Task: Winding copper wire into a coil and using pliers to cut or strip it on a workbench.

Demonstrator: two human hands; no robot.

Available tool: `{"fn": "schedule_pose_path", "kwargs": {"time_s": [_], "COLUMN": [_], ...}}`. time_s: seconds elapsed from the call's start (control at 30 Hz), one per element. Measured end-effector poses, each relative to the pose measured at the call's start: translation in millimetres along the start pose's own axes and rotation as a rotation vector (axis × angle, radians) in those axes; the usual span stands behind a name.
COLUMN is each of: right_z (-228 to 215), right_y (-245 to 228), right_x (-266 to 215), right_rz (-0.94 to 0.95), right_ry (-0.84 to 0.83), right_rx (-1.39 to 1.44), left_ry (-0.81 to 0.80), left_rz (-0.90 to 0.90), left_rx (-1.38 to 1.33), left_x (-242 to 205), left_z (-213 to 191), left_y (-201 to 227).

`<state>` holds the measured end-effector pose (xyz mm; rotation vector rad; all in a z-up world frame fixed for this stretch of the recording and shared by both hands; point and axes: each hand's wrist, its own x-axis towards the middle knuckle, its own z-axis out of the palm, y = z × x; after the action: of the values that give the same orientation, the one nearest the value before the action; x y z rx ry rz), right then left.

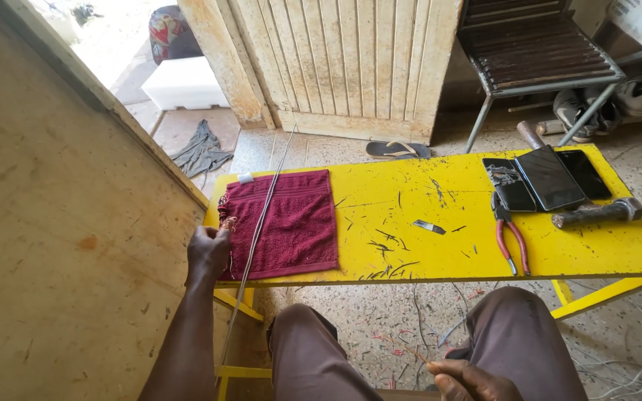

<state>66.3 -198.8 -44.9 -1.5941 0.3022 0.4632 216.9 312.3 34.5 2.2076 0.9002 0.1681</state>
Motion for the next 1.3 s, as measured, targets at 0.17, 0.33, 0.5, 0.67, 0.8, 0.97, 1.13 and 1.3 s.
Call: {"fn": "schedule_pose_path", "kwargs": {"time_s": [0.17, 0.33, 0.5, 0.67, 0.8, 0.97, 1.13, 1.3], "right_z": [9.3, 24.2, 17.8, 17.3, 23.0, 28.2, 28.4, 33.2], "right_y": [-16.4, -80.9, -54.2, -46.9, -60.6, -77.7, -63.1, -59.8], "right_x": [-7.5, -30.4, -32.0, -32.6, -43.2, -51.6, -47.3, -51.5], "right_rz": [-0.177, -0.095, -0.193, -0.142, -0.095, 0.008, -0.119, -0.096], "right_ry": [-0.01, -0.032, -0.212, -0.255, -0.192, -0.121, -0.046, -0.057], "right_rx": [-0.04, -0.315, -0.408, -0.443, -0.414, -0.41, -0.372, -0.421], "left_ry": [-0.075, -0.303, -0.433, -0.493, -0.43, -0.54, -0.601, -0.544], "left_rz": [-0.008, -0.148, -0.258, -0.291, -0.105, 0.022, 0.088, 0.117], "left_rx": [-0.8, -1.206, -1.064, -0.922, -0.825, -0.948, -0.804, -0.736], "left_x": [-74.4, -209.6, -285.4, -308.6, -314.5, -321.4, -326.2, -329.5], "left_z": [11.0, 77.6, 108.2, 112.3, 118.6, 136.8, 136.7, 130.9], "left_y": [4.8, 23.1, 33.2, 38.0, 33.1, 18.9, 18.7, 33.3]}}
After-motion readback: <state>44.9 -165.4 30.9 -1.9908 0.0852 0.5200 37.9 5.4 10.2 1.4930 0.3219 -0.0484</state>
